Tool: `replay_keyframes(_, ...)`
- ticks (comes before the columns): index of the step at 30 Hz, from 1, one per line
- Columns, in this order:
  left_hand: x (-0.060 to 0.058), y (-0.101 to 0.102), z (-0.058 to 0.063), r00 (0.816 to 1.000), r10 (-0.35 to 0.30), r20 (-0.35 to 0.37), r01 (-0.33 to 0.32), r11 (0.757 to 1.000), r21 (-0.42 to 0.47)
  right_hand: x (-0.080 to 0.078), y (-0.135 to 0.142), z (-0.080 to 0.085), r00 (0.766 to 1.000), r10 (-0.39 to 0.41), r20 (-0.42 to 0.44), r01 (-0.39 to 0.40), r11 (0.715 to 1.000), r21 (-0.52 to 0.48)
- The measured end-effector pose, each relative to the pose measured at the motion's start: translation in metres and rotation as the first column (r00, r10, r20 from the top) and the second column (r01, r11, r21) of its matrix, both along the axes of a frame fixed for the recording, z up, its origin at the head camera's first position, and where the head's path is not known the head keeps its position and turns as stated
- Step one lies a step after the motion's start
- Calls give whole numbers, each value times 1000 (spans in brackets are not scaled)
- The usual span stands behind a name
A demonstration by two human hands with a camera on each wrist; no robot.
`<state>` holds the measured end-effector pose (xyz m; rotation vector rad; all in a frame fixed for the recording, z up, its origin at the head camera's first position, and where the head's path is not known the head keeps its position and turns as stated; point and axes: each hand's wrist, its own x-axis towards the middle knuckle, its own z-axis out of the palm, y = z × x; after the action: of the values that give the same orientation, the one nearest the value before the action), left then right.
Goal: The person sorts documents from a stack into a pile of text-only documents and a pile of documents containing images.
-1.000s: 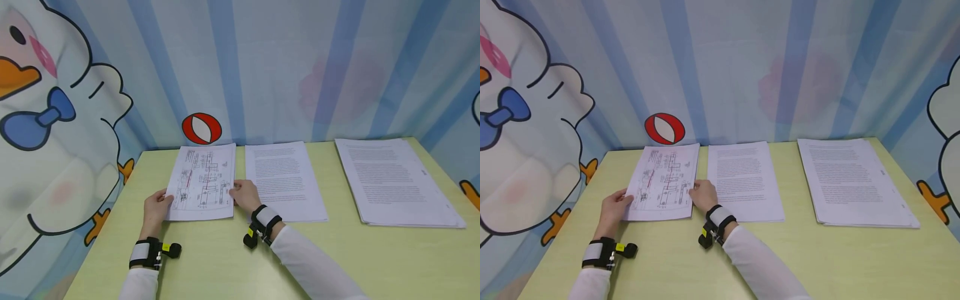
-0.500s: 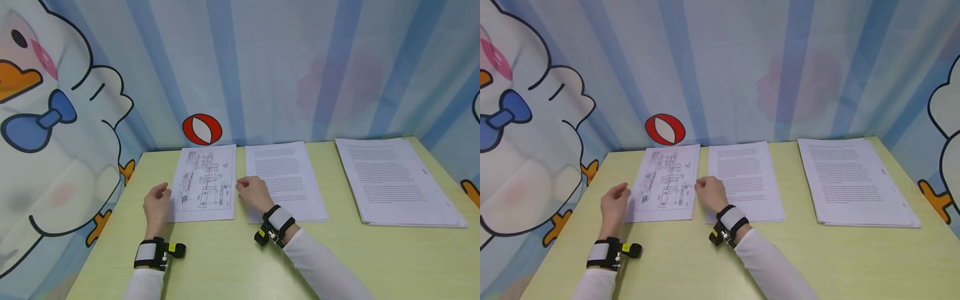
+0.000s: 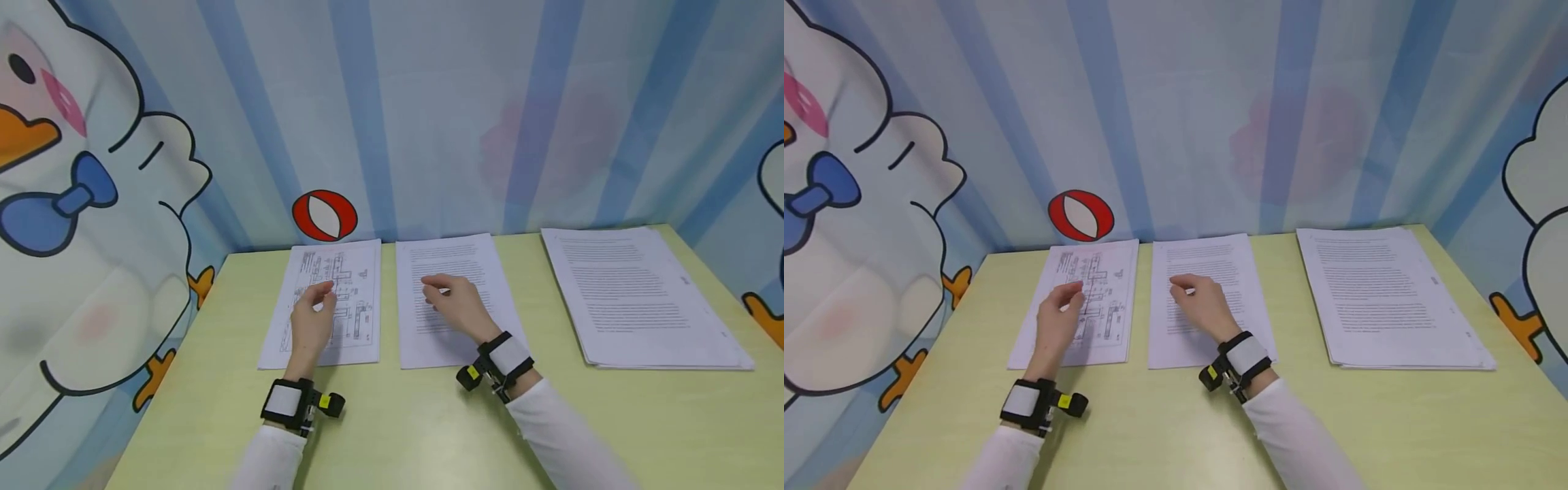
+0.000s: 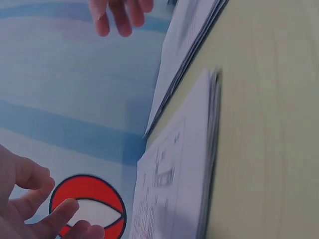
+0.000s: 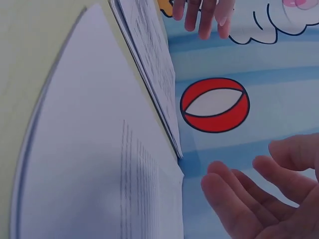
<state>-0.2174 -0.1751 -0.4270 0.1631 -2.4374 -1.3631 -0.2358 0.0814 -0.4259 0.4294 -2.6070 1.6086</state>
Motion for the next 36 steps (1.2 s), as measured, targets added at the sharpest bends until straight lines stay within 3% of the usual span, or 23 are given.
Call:
replay_keyframes(4, 0, 32, 1, 994, -112, -9, 112, 993, -30, 0, 25, 2, 995, -25, -94, 35, 993, 111)
replay_keyframes(8, -1, 66, 3, 971, -237, -5, 237, 970, -61, -1, 64, 1, 981, -77, -176, 110, 976, 186)
replay_keyframes(15, -2, 112, 4, 924, -380, 28, 381, 920, -87, 4, 131, 2, 973, -136, -189, 181, 951, 249)
replay_keyframes(24, -4, 174, -10, 868, -479, 134, 469, 878, 101, 14, 181, 9, 973, -157, -169, 205, 922, 330)
replay_keyframes(30, 3, 215, -15, 828, -538, 159, 530, 843, 92, 18, 215, 4, 970, -171, -172, 227, 891, 393)
replay_keyframes(36, 12, 246, -20, 797, -571, 197, 565, 820, 91, 21, 249, -6, 984, -156, -88, 179, 856, 485)
